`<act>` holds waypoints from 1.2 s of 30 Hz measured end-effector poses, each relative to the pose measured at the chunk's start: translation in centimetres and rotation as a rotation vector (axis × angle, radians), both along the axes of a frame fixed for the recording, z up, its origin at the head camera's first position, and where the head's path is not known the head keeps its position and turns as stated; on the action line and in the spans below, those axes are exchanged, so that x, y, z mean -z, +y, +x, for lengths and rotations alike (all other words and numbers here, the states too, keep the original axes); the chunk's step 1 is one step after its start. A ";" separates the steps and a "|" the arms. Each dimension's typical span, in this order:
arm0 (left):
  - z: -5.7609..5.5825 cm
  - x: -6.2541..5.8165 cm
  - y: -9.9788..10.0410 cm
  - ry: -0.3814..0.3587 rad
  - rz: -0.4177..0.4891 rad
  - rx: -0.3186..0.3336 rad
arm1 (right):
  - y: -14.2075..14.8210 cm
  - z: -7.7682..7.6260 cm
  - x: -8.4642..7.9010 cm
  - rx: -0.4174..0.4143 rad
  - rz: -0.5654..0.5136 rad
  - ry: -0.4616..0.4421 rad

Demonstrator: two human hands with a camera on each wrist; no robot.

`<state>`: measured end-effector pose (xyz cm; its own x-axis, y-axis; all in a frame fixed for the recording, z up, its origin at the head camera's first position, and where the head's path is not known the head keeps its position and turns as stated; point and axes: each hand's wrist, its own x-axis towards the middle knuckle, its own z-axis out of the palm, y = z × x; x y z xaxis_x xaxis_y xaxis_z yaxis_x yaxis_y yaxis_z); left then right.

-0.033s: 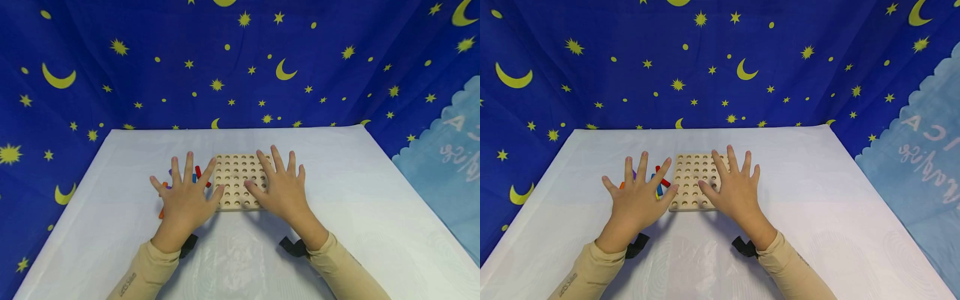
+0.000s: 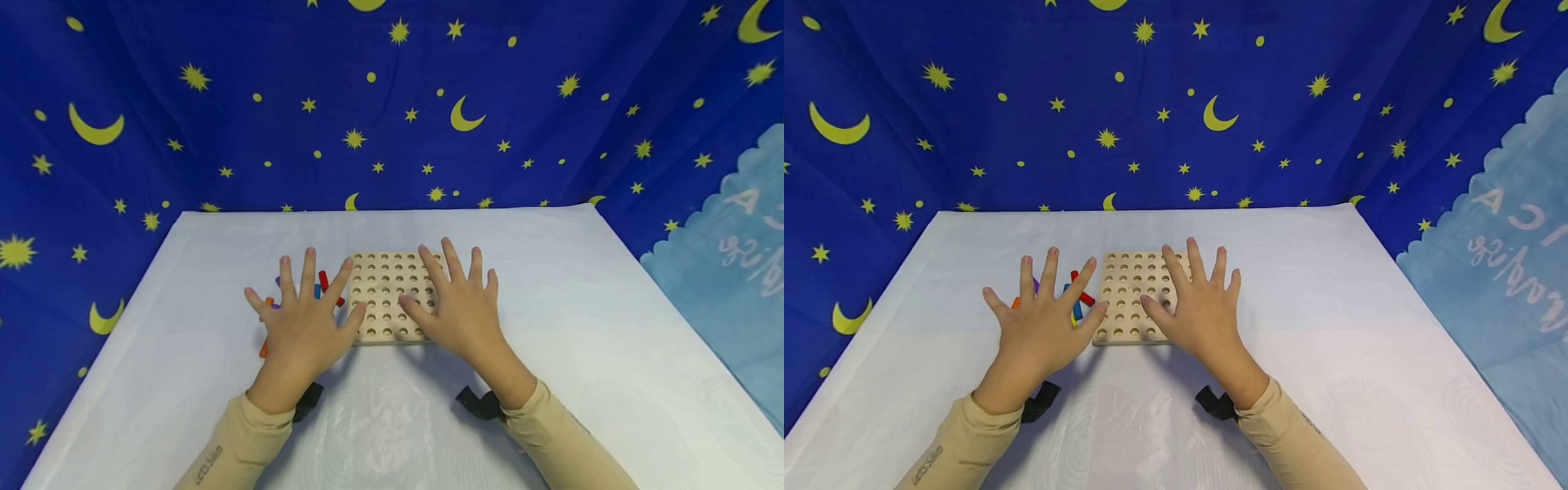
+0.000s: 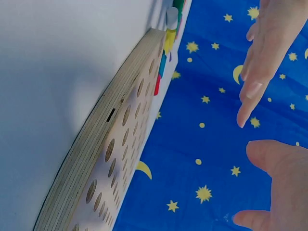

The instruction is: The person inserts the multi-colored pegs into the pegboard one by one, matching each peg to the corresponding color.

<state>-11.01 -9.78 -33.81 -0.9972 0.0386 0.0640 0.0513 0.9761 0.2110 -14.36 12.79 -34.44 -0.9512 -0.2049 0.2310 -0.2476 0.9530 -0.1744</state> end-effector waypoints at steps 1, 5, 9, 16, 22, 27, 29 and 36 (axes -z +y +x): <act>0.0 0.0 0.0 0.002 0.001 0.001 | 0.0 0.0 0.0 0.000 -0.001 -0.001; 0.1 0.0 0.1 0.008 -0.002 0.005 | 0.1 0.0 0.0 -0.002 -0.006 -0.006; 0.2 0.0 -0.2 0.023 0.008 0.013 | 0.2 0.0 0.0 -0.015 -0.019 -0.012; 0.1 -0.4 -2.9 0.115 0.086 -0.023 | 1.3 -0.5 0.4 -0.094 -0.145 -0.045; 0.2 0.1 -5.1 0.108 0.181 -0.061 | 2.1 -1.3 1.1 -0.127 -0.276 -0.070; 0.0 0.6 -6.4 0.128 0.194 -0.082 | 2.7 -1.9 2.0 -0.182 -0.428 -0.141; -0.1 0.8 -6.8 0.136 0.185 -0.091 | 3.0 -2.1 2.6 -0.223 -0.491 -0.183; -0.6 1.9 -8.2 0.106 0.142 -0.146 | 4.0 -2.7 5.1 -0.310 -0.615 -0.349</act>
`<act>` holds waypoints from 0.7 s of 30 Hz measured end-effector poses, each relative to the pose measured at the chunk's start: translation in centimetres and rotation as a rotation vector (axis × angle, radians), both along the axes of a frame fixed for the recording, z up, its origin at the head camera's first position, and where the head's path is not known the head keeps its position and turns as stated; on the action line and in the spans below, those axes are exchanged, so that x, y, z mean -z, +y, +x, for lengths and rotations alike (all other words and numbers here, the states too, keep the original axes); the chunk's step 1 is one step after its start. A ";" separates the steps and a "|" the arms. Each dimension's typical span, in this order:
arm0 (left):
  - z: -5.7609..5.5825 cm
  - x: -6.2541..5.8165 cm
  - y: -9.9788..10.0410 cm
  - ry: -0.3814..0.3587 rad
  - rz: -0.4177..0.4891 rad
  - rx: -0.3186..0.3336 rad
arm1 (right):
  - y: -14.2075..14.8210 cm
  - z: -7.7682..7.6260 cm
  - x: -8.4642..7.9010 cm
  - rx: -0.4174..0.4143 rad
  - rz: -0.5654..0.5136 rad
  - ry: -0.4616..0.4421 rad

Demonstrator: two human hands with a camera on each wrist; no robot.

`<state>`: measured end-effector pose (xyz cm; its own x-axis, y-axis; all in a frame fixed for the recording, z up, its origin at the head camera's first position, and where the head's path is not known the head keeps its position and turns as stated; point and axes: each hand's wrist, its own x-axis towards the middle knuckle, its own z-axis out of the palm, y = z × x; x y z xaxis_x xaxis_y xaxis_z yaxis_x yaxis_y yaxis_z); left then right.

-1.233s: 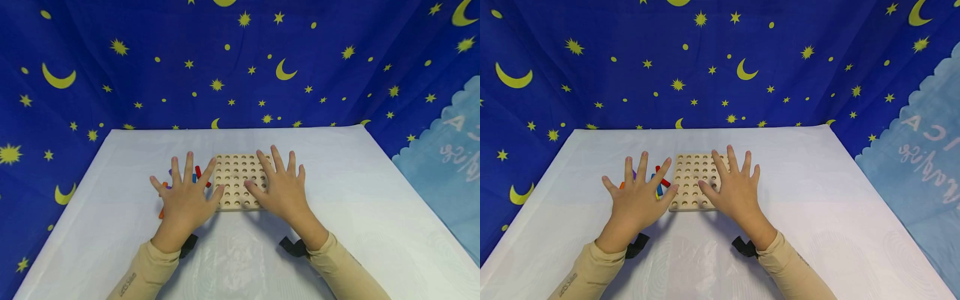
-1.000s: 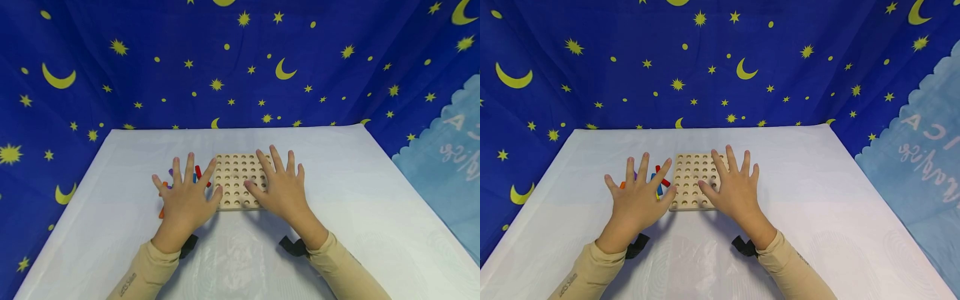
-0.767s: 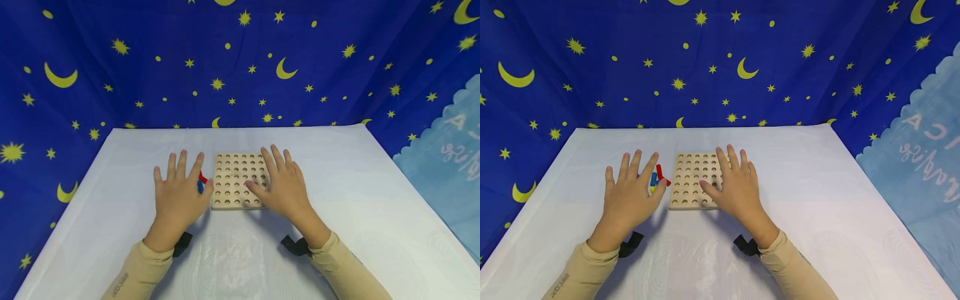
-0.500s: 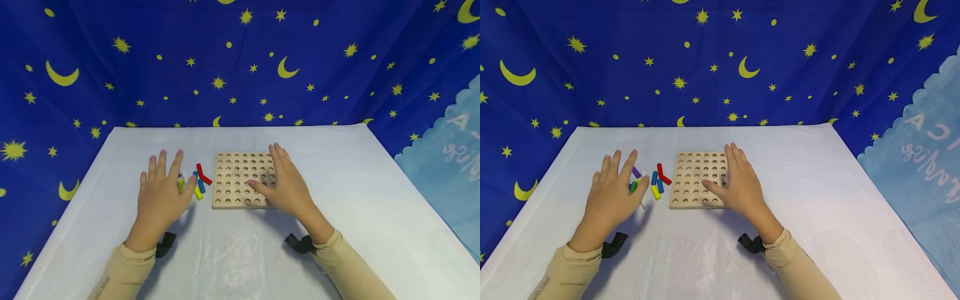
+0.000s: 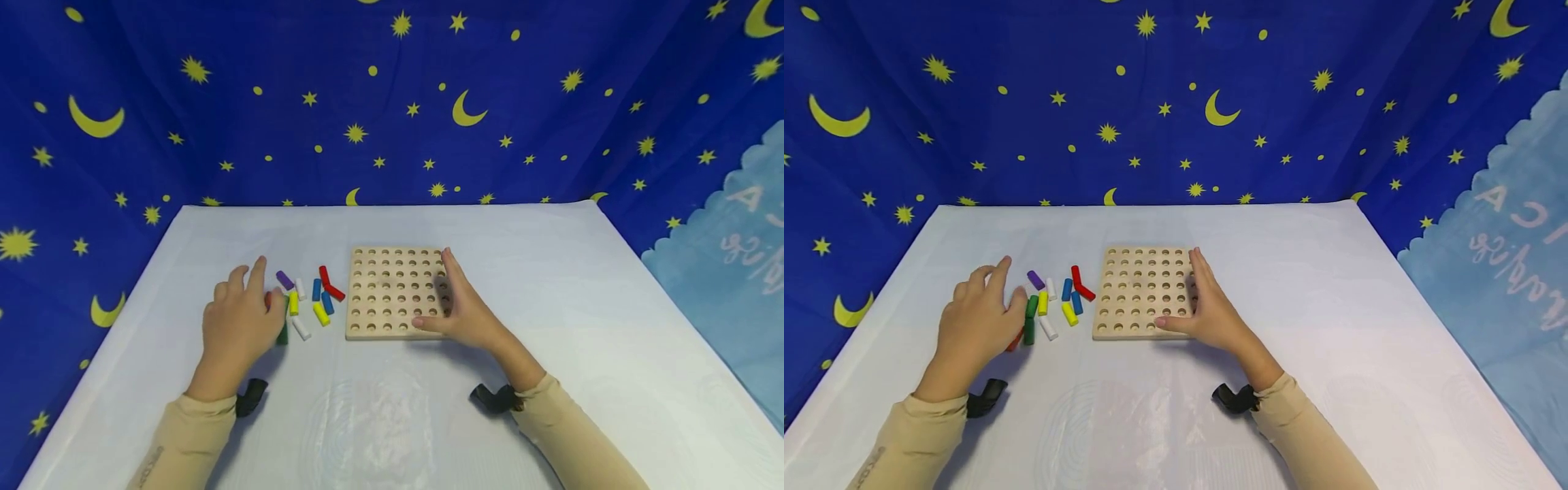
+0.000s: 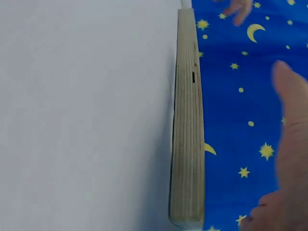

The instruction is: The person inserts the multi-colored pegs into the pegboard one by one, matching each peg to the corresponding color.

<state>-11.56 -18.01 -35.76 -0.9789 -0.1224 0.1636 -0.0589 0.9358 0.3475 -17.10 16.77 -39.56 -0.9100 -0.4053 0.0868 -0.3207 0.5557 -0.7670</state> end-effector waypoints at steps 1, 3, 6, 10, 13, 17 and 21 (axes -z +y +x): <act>-0.1 0.2 -0.2 -0.010 -0.010 -0.009 | 0.1 -0.1 0.3 -0.008 0.009 -0.014; -0.1 0.6 -0.6 -0.042 -0.026 -0.031 | 0.4 -0.3 1.0 -0.011 0.037 -0.041; -0.2 1.0 -1.0 -0.102 -0.045 -0.055 | 0.8 -0.5 1.8 0.014 0.139 -0.039; -0.4 1.4 -1.6 -0.181 -0.030 -0.068 | 1.1 -0.7 2.4 0.035 0.200 -0.042; -0.6 1.7 -2.1 -0.234 0.000 -0.048 | 1.1 -0.7 2.5 0.035 0.229 -0.030; -1.0 2.0 -2.5 -0.299 0.022 -0.020 | 1.2 -0.8 2.9 0.039 0.277 -0.023; -1.5 2.3 -2.8 -0.337 0.011 -0.015 | 1.0 -0.9 3.3 0.035 0.287 -0.020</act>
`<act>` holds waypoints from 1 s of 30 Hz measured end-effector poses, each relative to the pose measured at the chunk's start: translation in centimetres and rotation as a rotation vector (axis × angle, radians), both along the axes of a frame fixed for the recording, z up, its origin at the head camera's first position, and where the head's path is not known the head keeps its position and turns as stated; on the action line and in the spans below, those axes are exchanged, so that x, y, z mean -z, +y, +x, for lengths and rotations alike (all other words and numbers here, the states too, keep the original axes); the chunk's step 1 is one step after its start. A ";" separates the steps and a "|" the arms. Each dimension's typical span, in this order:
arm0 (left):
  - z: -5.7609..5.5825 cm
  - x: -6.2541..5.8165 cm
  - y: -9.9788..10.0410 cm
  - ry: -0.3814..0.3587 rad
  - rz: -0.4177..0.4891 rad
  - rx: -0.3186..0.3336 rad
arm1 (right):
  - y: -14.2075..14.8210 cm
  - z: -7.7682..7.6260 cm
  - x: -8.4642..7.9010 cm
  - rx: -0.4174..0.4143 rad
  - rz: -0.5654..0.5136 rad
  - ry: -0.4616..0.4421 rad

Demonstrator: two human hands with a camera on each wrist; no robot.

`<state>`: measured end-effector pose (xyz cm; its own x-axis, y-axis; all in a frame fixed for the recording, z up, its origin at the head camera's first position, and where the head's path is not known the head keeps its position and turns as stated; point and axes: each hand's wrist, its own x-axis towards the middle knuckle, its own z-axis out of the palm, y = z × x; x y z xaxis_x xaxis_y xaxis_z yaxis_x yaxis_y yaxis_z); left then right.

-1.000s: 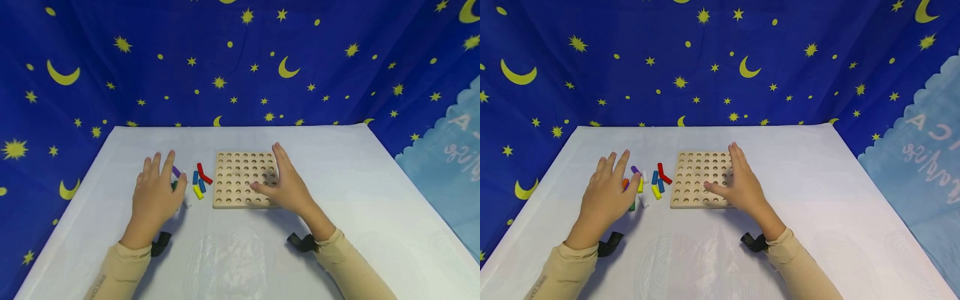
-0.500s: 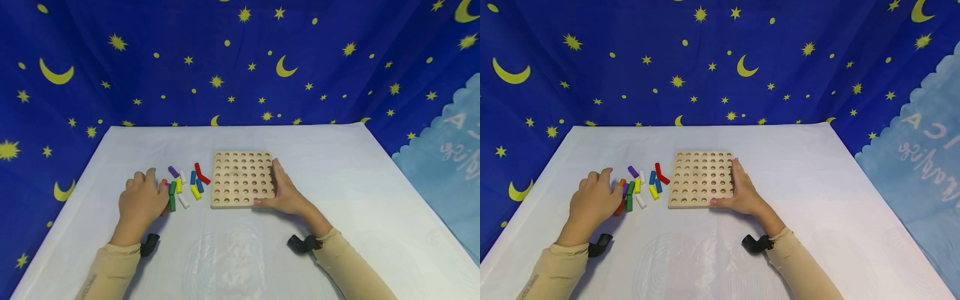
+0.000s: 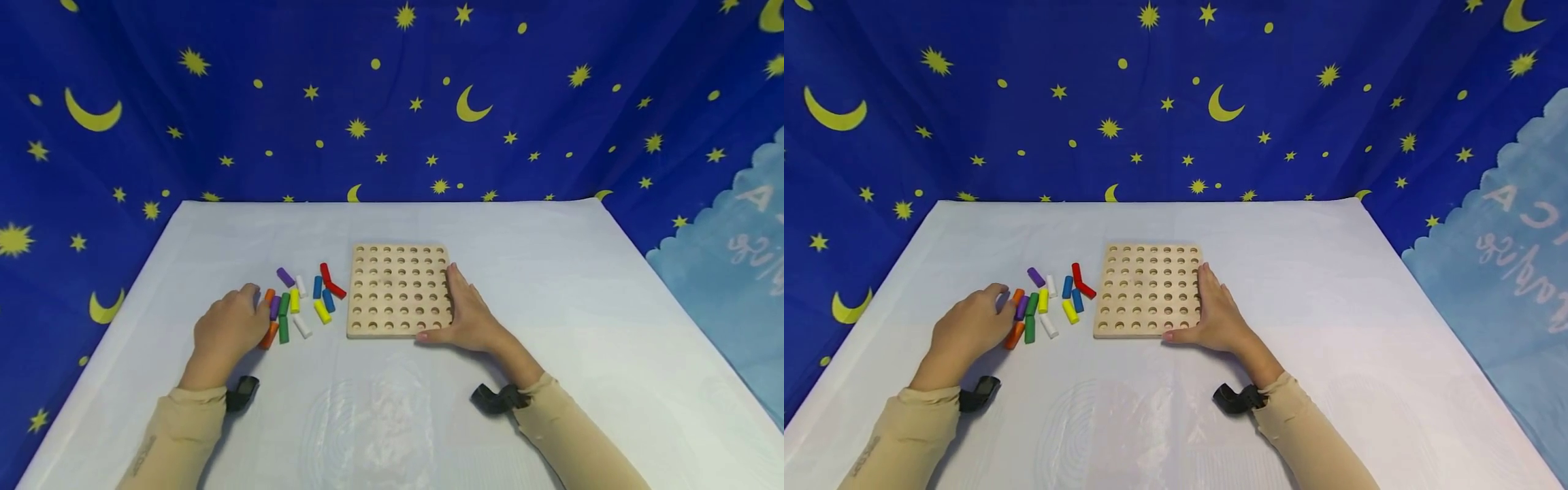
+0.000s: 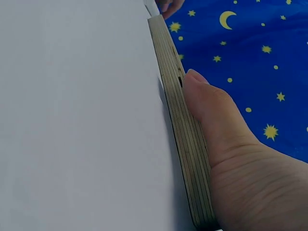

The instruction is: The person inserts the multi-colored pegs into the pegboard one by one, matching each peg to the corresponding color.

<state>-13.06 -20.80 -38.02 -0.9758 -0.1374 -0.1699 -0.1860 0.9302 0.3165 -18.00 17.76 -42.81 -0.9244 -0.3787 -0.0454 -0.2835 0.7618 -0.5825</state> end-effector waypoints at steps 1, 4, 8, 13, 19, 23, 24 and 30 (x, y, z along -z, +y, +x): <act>-0.2 0.1 0.0 0.001 -0.002 0.005 | 0.0 -0.1 0.1 -0.001 0.001 0.003; -0.7 0.2 0.1 0.000 -0.005 0.024 | 0.0 -0.1 0.3 0.000 0.004 0.003; -1.0 0.4 0.2 0.014 -0.008 0.050 | -0.1 -0.1 0.5 0.005 0.005 0.007; -1.5 0.6 0.4 0.037 0.017 0.068 | -0.1 -0.1 0.3 0.013 0.013 0.005; -2.0 0.3 0.7 0.038 0.100 0.041 | -0.1 -0.1 0.1 0.019 0.016 -0.002; -2.3 -0.4 1.3 0.095 0.195 0.046 | -0.1 0.0 0.0 0.012 0.010 -0.002; -2.5 -0.6 1.6 0.121 0.221 0.061 | 0.0 0.0 0.0 0.012 0.011 -0.003; -4.6 -2.9 4.7 0.191 0.363 0.173 | -0.1 0.0 -0.1 0.010 0.011 -0.007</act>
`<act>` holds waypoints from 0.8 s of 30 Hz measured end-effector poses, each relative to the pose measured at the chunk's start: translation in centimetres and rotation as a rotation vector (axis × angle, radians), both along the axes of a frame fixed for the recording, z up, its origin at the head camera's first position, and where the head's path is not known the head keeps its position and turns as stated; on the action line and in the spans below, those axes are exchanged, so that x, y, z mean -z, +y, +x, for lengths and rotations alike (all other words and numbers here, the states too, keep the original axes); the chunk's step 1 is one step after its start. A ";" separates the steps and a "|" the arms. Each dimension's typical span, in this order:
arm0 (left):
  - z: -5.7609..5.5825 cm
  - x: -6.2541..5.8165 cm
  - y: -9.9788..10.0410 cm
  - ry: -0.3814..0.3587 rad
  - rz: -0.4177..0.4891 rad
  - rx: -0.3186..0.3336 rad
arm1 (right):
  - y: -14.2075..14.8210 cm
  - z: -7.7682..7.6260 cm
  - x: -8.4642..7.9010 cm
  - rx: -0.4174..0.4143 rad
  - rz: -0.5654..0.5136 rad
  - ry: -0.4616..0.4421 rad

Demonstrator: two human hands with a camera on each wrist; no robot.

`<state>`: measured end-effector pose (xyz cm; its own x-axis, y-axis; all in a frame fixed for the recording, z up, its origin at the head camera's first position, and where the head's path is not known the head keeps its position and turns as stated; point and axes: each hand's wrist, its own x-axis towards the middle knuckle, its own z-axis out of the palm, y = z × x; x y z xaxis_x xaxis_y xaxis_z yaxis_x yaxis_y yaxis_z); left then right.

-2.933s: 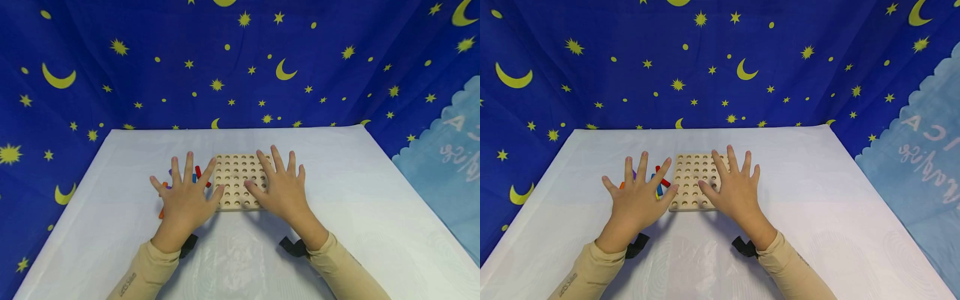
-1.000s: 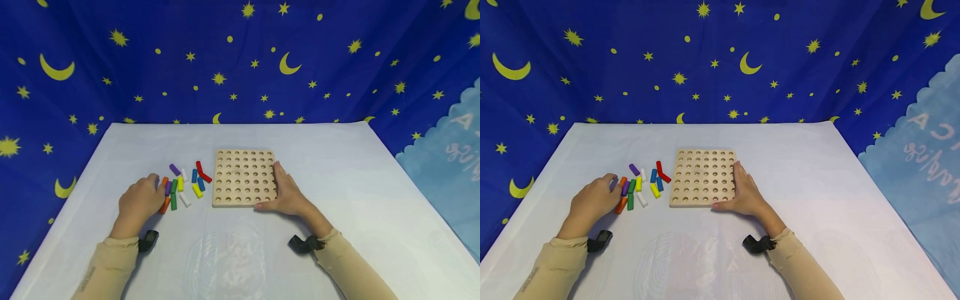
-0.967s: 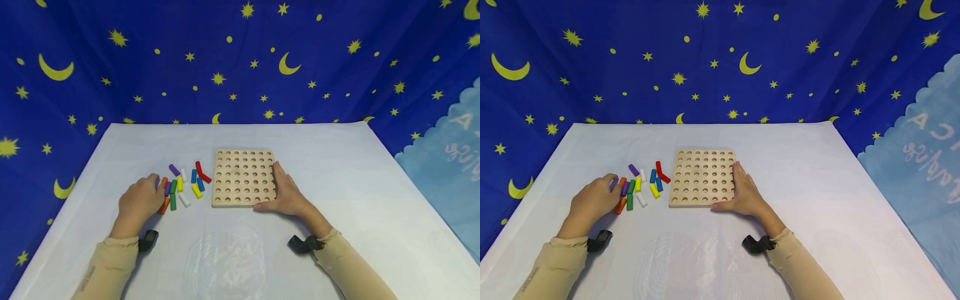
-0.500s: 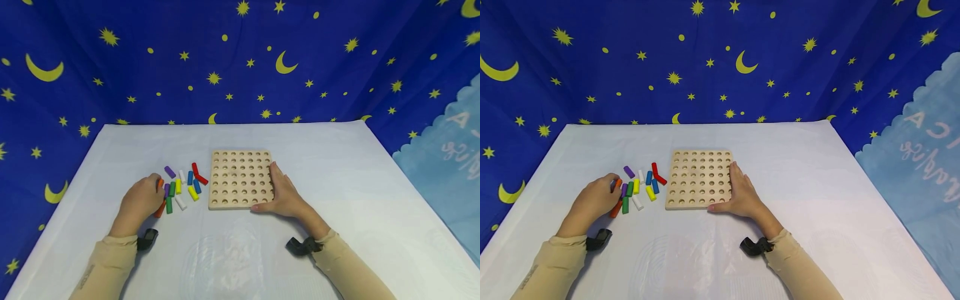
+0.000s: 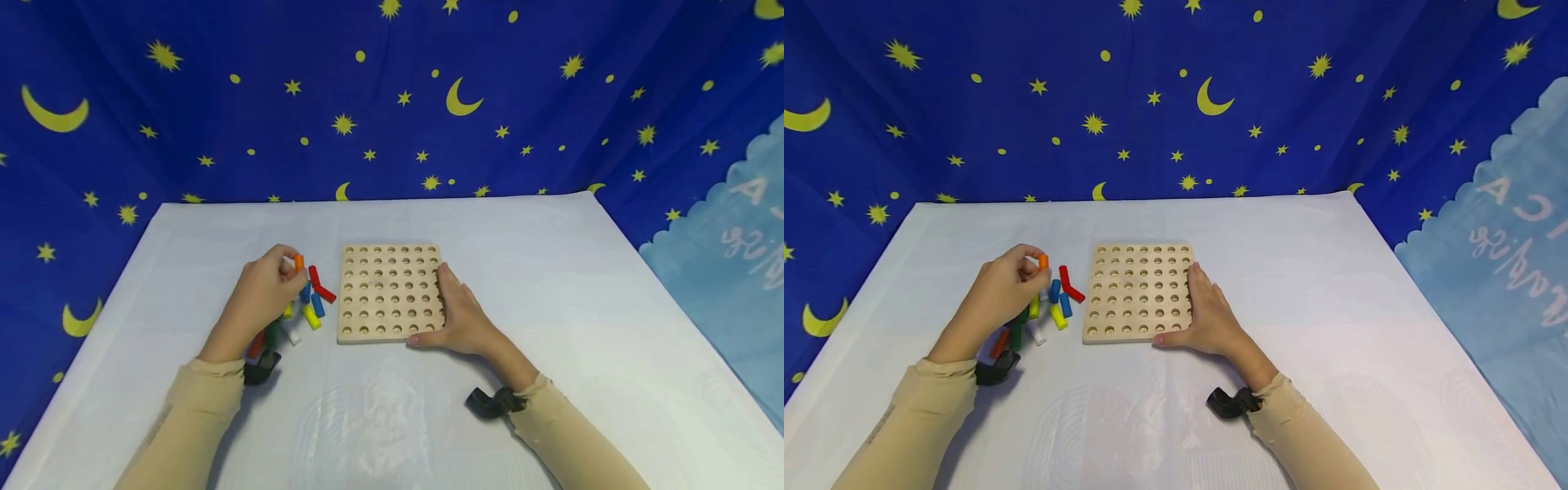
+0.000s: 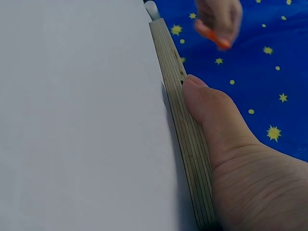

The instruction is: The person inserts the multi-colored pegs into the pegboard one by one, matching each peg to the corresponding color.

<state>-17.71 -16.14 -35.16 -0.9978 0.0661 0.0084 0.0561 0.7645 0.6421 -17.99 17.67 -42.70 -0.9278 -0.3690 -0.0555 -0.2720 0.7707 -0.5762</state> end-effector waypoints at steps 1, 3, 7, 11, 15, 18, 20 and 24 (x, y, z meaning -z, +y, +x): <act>-0.6 -0.4 0.7 -0.013 0.026 0.021 | 0.0 0.0 0.0 0.001 -0.001 -0.001; -2.1 -0.8 1.9 -0.039 0.082 0.062 | 0.1 0.0 -0.1 0.001 -0.001 -0.001; -5.1 -0.6 4.1 -0.082 0.171 0.097 | 0.1 0.0 -0.1 -0.002 -0.004 -0.002; -7.3 0.5 5.5 -0.093 0.184 0.064 | 0.0 0.0 0.0 -0.003 -0.002 -0.001; -8.5 1.7 6.1 -0.095 0.164 0.015 | 0.0 -0.1 0.1 -0.001 0.004 0.001; -9.2 2.2 6.5 -0.087 0.152 -0.005 | 0.1 -0.2 0.2 0.001 0.004 0.000; -9.5 2.5 6.8 -0.077 0.146 -0.008 | 0.1 -0.2 0.2 0.001 0.000 0.000; -9.8 2.6 7.5 -0.059 0.123 -0.020 | 0.1 -0.2 0.2 -0.001 -0.001 0.009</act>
<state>-27.50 -8.68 -37.74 -0.9979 0.0479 -0.0438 0.0005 0.6801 0.7331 -18.15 17.79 -42.88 -0.9278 -0.3702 -0.0468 -0.2782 0.7698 -0.5745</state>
